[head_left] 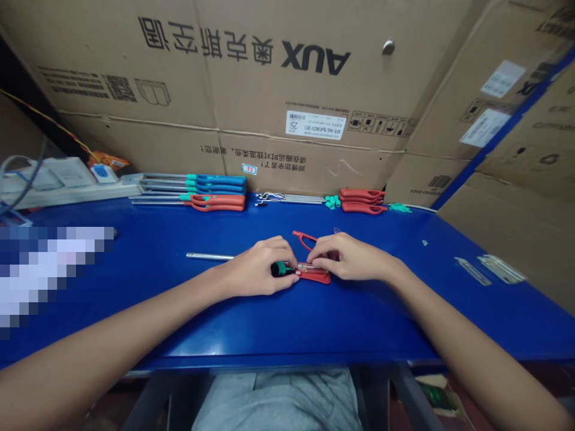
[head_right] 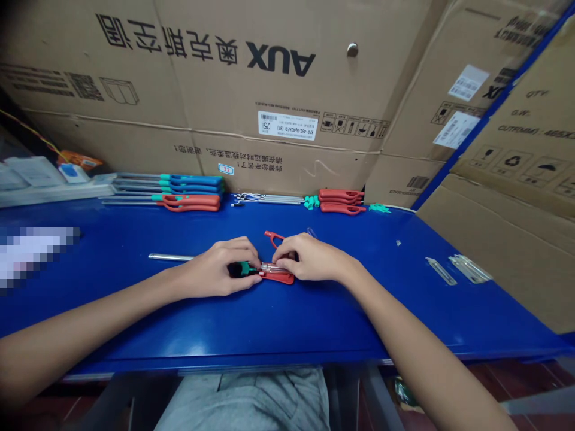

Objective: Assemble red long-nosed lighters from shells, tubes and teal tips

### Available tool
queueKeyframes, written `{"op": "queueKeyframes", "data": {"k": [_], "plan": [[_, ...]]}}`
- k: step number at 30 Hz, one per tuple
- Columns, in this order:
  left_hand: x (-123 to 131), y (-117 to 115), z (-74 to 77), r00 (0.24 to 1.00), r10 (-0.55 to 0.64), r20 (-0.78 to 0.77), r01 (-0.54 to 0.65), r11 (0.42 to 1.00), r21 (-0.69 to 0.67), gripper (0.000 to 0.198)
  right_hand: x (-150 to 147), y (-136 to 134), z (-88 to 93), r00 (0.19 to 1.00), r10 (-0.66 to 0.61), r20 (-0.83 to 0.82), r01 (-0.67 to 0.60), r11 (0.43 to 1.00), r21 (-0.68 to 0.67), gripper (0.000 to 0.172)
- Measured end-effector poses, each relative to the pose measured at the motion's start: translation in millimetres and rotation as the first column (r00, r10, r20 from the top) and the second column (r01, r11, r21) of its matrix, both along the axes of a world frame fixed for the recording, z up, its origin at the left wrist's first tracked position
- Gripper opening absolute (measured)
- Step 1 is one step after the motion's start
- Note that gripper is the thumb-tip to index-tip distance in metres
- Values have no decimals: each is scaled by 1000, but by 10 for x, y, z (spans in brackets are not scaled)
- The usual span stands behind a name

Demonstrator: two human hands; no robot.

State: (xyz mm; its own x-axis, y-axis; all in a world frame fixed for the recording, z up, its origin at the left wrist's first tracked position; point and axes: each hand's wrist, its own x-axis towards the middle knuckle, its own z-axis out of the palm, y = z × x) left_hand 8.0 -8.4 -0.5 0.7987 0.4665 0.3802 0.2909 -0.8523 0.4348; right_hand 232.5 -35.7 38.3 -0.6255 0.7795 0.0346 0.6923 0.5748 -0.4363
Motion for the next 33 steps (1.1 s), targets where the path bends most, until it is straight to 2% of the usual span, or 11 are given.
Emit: {"op": "queueKeyframes", "data": {"k": [11,21,33], "plan": [[1,4,-16,1000,-8,14,8,1000,0,10,33,43,-4,998,-29,60,34,995,-97,21],[1,16,-41,1000,-3,19,3,1000,-2,12,184,141,-22,999,-19,-27,9,938,-345,27],[14,-6,-33,1000,1,28,-2,1000,13,13,154,186,-113,992,-109,-62,78,923,-377,18]]}}
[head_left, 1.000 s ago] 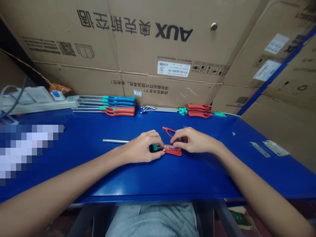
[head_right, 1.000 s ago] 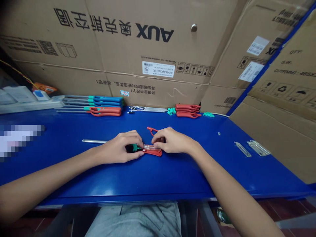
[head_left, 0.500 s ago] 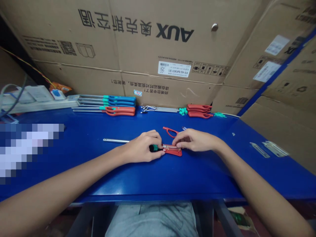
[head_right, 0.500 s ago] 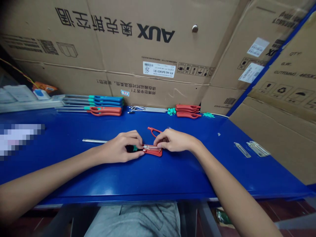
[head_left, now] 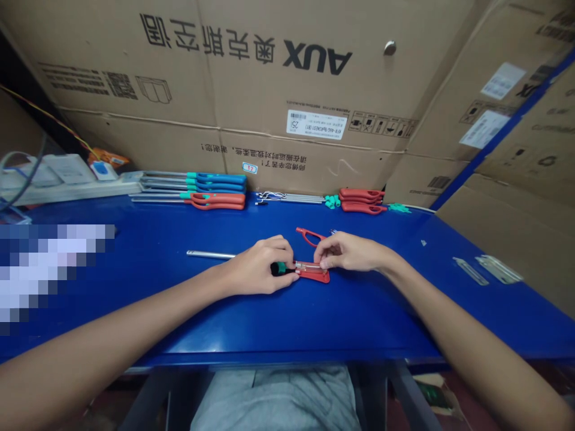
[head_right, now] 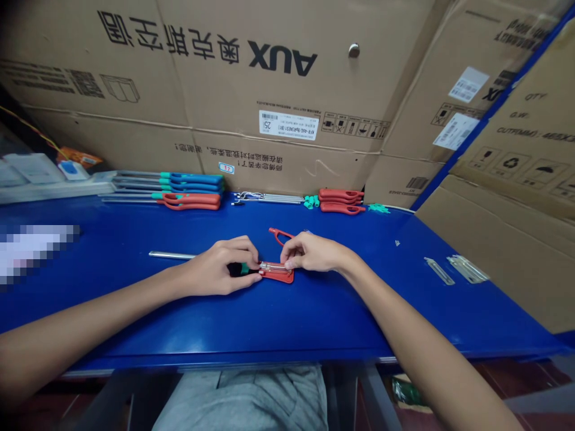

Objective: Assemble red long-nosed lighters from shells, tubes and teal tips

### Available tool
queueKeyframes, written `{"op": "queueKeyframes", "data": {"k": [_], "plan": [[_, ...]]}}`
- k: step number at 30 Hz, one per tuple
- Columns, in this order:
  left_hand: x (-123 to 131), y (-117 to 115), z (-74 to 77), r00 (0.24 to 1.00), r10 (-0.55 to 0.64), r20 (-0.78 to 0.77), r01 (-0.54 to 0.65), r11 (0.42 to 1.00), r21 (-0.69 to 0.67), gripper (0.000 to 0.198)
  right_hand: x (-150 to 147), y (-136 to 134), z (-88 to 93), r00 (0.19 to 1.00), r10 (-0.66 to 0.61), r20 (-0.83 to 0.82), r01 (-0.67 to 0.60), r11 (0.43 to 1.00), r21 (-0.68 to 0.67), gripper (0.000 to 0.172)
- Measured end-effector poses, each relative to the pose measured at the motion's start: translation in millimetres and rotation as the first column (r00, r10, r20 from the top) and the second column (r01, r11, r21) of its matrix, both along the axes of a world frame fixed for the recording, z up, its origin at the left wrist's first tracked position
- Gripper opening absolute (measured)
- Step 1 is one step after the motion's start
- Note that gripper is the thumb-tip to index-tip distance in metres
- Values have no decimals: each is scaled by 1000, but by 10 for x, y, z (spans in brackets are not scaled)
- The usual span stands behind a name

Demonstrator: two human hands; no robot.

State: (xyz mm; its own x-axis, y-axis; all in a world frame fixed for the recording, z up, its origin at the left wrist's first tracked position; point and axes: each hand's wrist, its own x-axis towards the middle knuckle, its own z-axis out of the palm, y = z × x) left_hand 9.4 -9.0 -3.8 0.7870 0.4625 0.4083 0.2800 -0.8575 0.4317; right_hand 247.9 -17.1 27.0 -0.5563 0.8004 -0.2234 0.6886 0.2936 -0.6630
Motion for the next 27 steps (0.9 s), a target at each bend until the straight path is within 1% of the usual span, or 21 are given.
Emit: {"op": "queueKeyframes", "data": {"k": [5,8,12,17,23,27], "plan": [[-7,-3,5,1000,4,-1,-4,1000,3,13,-45,-23,-2,998,-42,54,41,999,30,13],[-15,7,12,1000,1,-2,-1,1000,-4,12,-59,-33,17,995,-45,85,42,998,41,13],[-32,30,32,1000,-8,-22,8,1000,-15,11,-26,-21,28,999,5,54,-6,1000,21,15],[-33,41,45,999,-17,-30,17,1000,-7,10,29,-17,52,997,74,33,-76,996,37,21],[-19,8,59,999,-2,-52,2,1000,9,12,23,-59,127,993,99,60,-101,994,38,23],[-19,-4,79,998,10,-65,-7,999,50,12,14,-67,134,993,106,60,-110,992,64,23]]}}
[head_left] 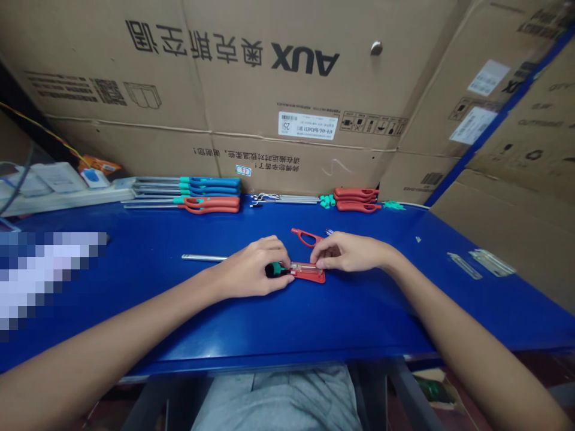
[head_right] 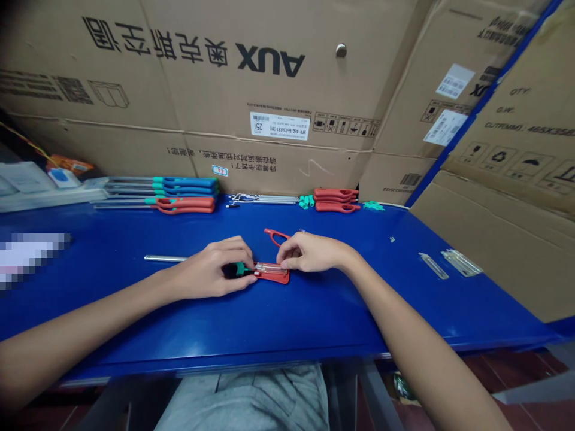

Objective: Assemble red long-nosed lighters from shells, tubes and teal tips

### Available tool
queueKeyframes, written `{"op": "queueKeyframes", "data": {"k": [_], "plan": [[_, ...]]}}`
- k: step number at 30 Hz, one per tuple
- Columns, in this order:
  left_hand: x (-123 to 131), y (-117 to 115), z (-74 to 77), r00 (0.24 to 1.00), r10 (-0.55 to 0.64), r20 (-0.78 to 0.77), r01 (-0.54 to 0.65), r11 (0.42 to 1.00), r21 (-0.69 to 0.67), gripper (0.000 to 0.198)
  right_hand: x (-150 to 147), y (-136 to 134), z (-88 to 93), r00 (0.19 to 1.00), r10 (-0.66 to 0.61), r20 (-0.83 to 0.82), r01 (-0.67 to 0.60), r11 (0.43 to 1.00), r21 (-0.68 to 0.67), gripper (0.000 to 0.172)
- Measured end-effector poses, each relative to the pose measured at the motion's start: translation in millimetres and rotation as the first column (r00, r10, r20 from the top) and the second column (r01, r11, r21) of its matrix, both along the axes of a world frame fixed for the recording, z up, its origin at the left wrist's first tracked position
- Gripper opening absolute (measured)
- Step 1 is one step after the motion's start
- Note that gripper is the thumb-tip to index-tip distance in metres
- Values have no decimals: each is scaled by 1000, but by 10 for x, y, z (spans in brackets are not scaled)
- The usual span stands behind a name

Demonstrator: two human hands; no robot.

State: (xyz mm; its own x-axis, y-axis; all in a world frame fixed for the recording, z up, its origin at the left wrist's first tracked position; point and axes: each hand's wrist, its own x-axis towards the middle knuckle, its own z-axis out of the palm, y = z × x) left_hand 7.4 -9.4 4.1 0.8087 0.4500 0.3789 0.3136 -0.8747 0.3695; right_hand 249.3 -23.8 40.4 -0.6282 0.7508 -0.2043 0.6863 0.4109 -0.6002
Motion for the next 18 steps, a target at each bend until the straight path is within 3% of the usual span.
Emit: {"op": "queueKeyframes", "data": {"k": [7,18], "plan": [[3,-2,22,998,32,-61,-30,999,40,14,-19,-17,-19,997,-65,-35,63,996,-65,24],[-5,1,22,986,84,-145,-84,996,6,22,-21,-25,-23,997,-54,-63,49,995,-84,25]]}}
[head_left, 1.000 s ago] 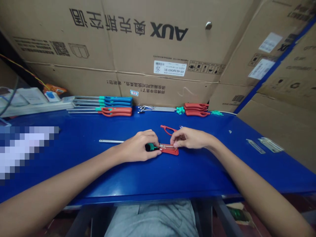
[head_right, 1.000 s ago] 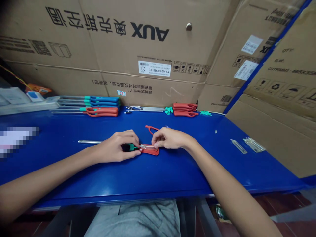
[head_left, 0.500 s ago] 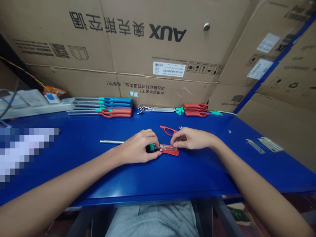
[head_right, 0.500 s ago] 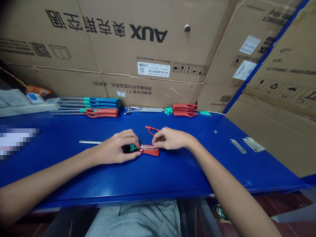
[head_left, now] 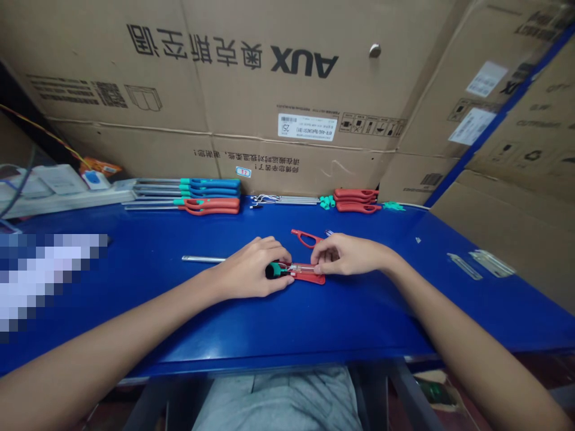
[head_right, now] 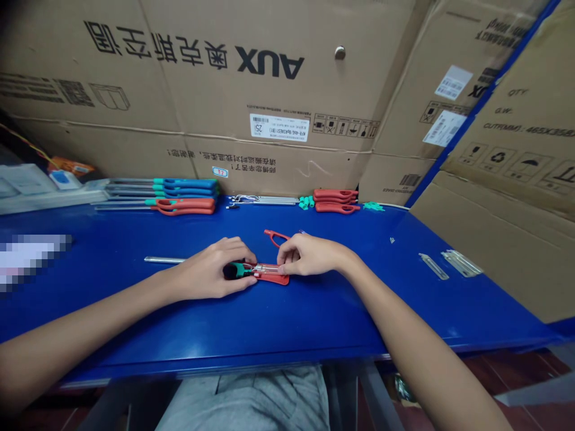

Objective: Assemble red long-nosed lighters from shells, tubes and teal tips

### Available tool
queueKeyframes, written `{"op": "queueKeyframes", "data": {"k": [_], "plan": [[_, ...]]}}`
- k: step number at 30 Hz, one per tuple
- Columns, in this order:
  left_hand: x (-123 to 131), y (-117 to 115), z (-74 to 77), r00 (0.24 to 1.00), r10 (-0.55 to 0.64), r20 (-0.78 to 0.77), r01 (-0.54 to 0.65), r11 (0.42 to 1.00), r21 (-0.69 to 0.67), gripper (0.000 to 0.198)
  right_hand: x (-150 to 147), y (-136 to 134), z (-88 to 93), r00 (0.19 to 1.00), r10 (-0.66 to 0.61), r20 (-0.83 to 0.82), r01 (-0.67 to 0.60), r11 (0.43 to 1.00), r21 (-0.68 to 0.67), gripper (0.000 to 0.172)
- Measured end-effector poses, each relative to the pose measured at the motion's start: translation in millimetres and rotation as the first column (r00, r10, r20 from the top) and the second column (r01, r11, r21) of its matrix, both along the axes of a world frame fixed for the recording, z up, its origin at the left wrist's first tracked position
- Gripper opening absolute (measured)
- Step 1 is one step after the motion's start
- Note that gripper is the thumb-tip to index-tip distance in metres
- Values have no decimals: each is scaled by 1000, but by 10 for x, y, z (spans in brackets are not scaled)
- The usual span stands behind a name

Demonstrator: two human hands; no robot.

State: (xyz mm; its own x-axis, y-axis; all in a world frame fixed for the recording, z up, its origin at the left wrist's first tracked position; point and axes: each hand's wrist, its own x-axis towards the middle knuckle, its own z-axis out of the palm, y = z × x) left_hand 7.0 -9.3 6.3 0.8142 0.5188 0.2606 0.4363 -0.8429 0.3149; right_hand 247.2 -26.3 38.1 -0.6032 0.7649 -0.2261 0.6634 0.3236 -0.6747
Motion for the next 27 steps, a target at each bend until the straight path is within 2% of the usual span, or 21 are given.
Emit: {"op": "queueKeyframes", "data": {"k": [4,7,10,13,16,19,25,27], "plan": [[5,4,-5,1000,2,-3,-1,1000,7,23,-1,-4,6,1000,-14,3,14,1000,25,24],[-6,13,13,1000,13,-24,-12,1000,24,27,4,-1,10,995,-96,-18,98,979,181,21],[-48,29,64,997,26,-71,-23,998,52,34,39,27,4,979,-203,-35,199,894,402,17],[-109,53,124,993,23,-118,-14,997,73,34,130,93,-19,960,-278,4,237,826,512,14],[-144,70,155,988,20,-152,-10,998,69,29,255,174,-49,939,-342,40,271,805,528,14],[-136,70,144,991,17,-132,-10,998,59,26,355,228,-74,930,-366,42,300,819,489,17],[-94,68,87,994,2,-107,5,998,62,33,363,230,-114,938,-343,43,293,856,425,43],[-95,72,88,994,-3,-114,10,998,61,37,331,219,-117,945,-320,72,255,856,450,41]]}}
